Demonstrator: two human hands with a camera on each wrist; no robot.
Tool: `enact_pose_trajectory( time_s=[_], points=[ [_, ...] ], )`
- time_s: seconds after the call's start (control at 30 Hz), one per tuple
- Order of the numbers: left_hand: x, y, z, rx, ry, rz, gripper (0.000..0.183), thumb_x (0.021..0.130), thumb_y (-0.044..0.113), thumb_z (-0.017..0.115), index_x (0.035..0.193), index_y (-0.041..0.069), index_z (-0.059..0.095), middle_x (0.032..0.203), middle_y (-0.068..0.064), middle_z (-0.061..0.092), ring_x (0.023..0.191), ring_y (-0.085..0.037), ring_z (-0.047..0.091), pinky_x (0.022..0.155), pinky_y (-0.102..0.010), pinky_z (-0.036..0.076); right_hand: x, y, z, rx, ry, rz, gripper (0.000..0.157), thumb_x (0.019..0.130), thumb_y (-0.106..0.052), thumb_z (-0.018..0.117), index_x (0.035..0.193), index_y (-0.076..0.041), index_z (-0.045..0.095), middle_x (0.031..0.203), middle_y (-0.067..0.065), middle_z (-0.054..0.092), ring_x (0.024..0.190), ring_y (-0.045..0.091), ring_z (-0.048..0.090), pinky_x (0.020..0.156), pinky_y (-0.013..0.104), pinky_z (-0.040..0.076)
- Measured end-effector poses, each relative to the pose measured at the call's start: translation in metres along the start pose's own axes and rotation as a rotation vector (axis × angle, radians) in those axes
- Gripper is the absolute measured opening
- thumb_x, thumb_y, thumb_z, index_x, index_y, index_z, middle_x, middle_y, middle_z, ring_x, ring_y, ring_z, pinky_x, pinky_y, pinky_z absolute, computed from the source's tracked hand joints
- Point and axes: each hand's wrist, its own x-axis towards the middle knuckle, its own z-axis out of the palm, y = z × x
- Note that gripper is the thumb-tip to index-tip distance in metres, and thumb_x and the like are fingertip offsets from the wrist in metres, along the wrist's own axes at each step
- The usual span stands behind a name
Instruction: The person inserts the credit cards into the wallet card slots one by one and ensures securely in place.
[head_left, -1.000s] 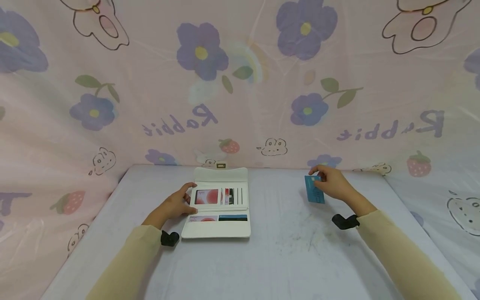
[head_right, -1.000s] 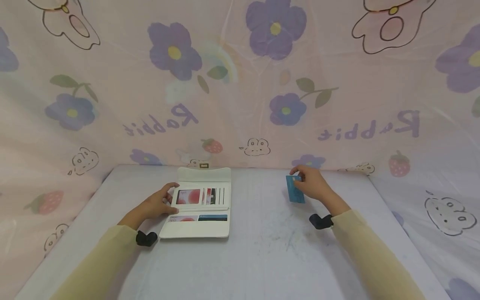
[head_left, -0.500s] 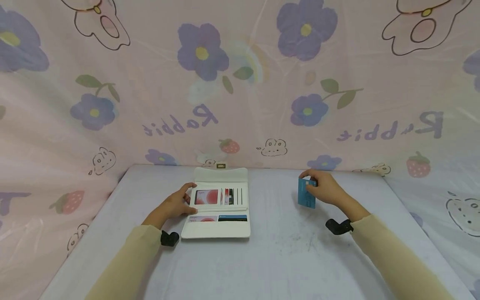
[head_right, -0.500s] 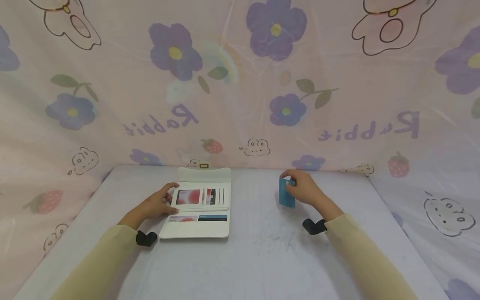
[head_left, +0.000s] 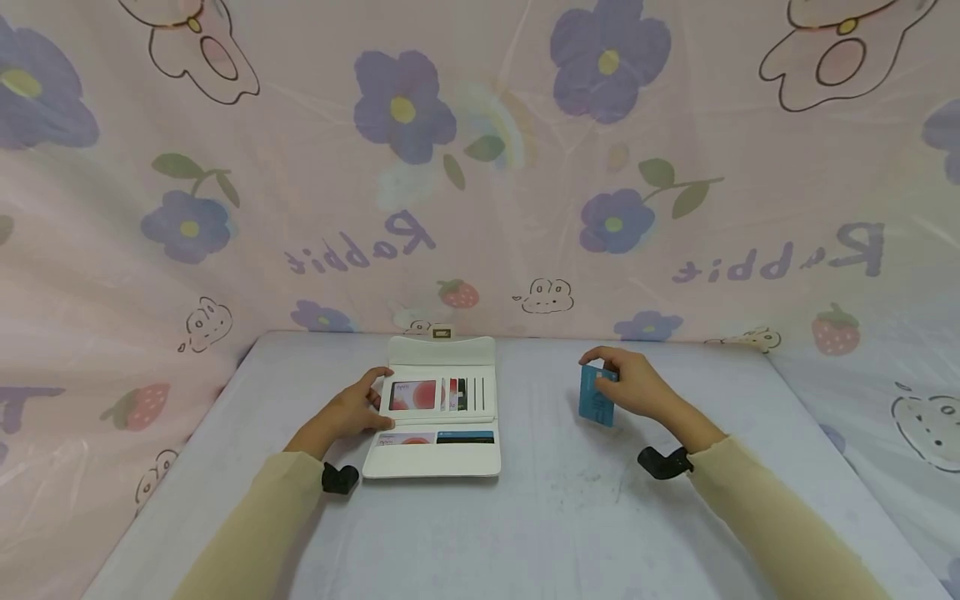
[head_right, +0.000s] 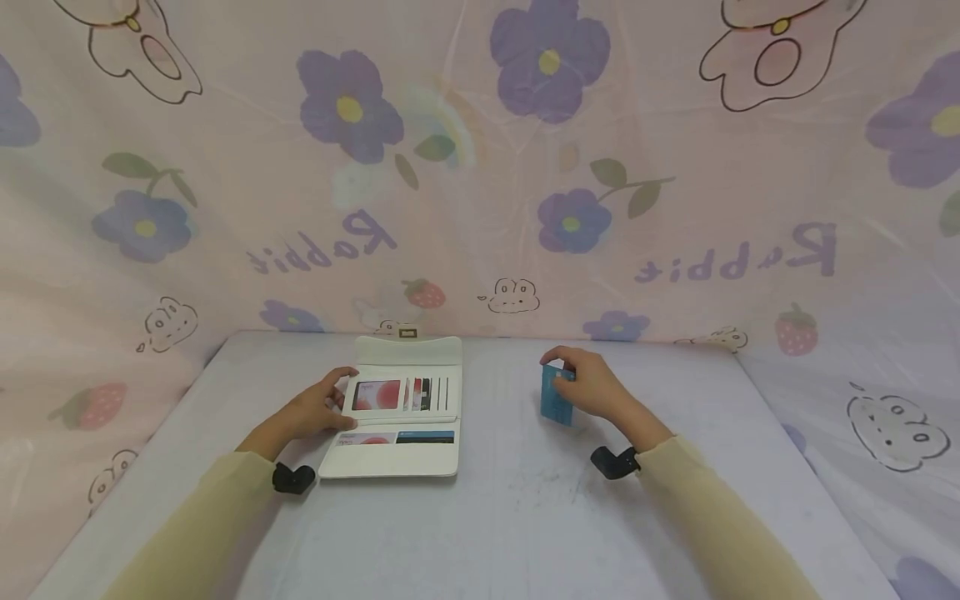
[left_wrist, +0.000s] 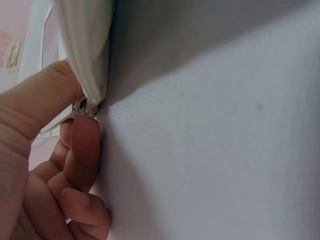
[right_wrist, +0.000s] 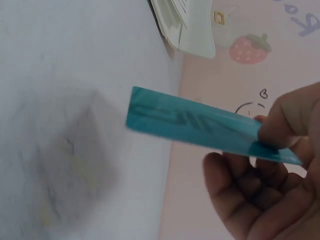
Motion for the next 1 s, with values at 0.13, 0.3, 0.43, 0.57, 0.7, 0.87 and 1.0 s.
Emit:
enact_pose_trajectory(
  time_s=[0.13, 0.3, 0.43, 0.57, 0.7, 0.87, 1.0],
  points=[
    [-0.001, 0.0, -0.001, 0.005, 0.0, -0.001, 0.088, 0.075, 0.022, 0.083, 0.145, 0.026, 0.031, 0.105, -0.007, 0.052, 0.083, -0.02, 0.049, 0.07, -0.03, 0.039, 0.001, -0.005, 0.005, 0.007, 0.063, -0.034, 0.034, 0.087, -0.007, 0.055, 0.118, -0.02, 0.063, 0.061, -0.001, 0.04, 0.05, 0.011, 0.034, 0.048, 0.024, 0.031],
    [-0.001, 0.001, -0.002, 0.011, -0.004, 0.005, 0.088, 0.075, 0.022, 0.083, 0.145, 0.025, 0.031, 0.104, -0.007, 0.052, 0.082, -0.02, 0.049, 0.07, -0.031, 0.04, 0.003, -0.009, 0.01, 0.036, 0.136, -0.051, 0.035, 0.087, -0.006, 0.056, 0.119, -0.02, 0.061, 0.066, 0.0, 0.043, 0.053, 0.012, 0.036, 0.049, 0.025, 0.032],
    [-0.001, 0.001, -0.003, 0.015, -0.002, 0.005, 0.088, 0.074, 0.022, 0.083, 0.145, 0.026, 0.031, 0.104, -0.007, 0.053, 0.083, -0.02, 0.049, 0.072, -0.031, 0.039, 0.005, -0.013, 0.014, 0.091, 0.157, -0.053, 0.036, 0.087, -0.004, 0.056, 0.119, -0.017, 0.061, 0.074, 0.004, 0.053, 0.054, 0.012, 0.039, 0.047, 0.024, 0.034],
    [0.0, 0.0, -0.003, 0.016, -0.001, 0.003, 0.088, 0.074, 0.023, 0.083, 0.145, 0.026, 0.031, 0.104, -0.006, 0.054, 0.085, -0.02, 0.048, 0.071, -0.032, 0.037, 0.008, -0.017, 0.018, 0.133, 0.157, -0.055, 0.036, 0.086, -0.002, 0.055, 0.12, -0.013, 0.06, 0.083, 0.009, 0.062, 0.056, 0.014, 0.046, 0.046, 0.025, 0.037],
    [0.0, -0.002, -0.002, 0.007, -0.005, 0.009, 0.088, 0.074, 0.023, 0.084, 0.145, 0.026, 0.032, 0.102, -0.006, 0.054, 0.084, -0.02, 0.049, 0.07, -0.031, 0.037, 0.011, -0.021, 0.024, 0.182, 0.147, -0.04, 0.036, 0.086, -0.001, 0.055, 0.12, -0.01, 0.059, 0.087, 0.012, 0.064, 0.062, 0.017, 0.054, 0.049, 0.026, 0.042],
    [-0.001, -0.002, -0.002, -0.022, -0.009, 0.036, 0.087, 0.074, 0.02, 0.084, 0.145, 0.022, 0.033, 0.1, -0.008, 0.053, 0.081, -0.02, 0.048, 0.067, -0.029, 0.039, 0.014, -0.027, 0.031, 0.254, 0.14, -0.039, 0.034, 0.085, 0.0, 0.057, 0.119, -0.006, 0.058, 0.084, 0.012, 0.064, 0.059, 0.015, 0.055, 0.052, 0.026, 0.048],
    [-0.001, -0.002, -0.002, -0.036, -0.007, 0.048, 0.088, 0.074, 0.019, 0.084, 0.146, 0.021, 0.034, 0.105, -0.01, 0.053, 0.082, -0.019, 0.05, 0.067, -0.027, 0.042, 0.017, -0.032, 0.035, 0.278, 0.137, -0.04, 0.034, 0.085, 0.0, 0.058, 0.119, -0.003, 0.058, 0.081, 0.011, 0.063, 0.053, 0.012, 0.05, 0.051, 0.026, 0.048]
  ],
)
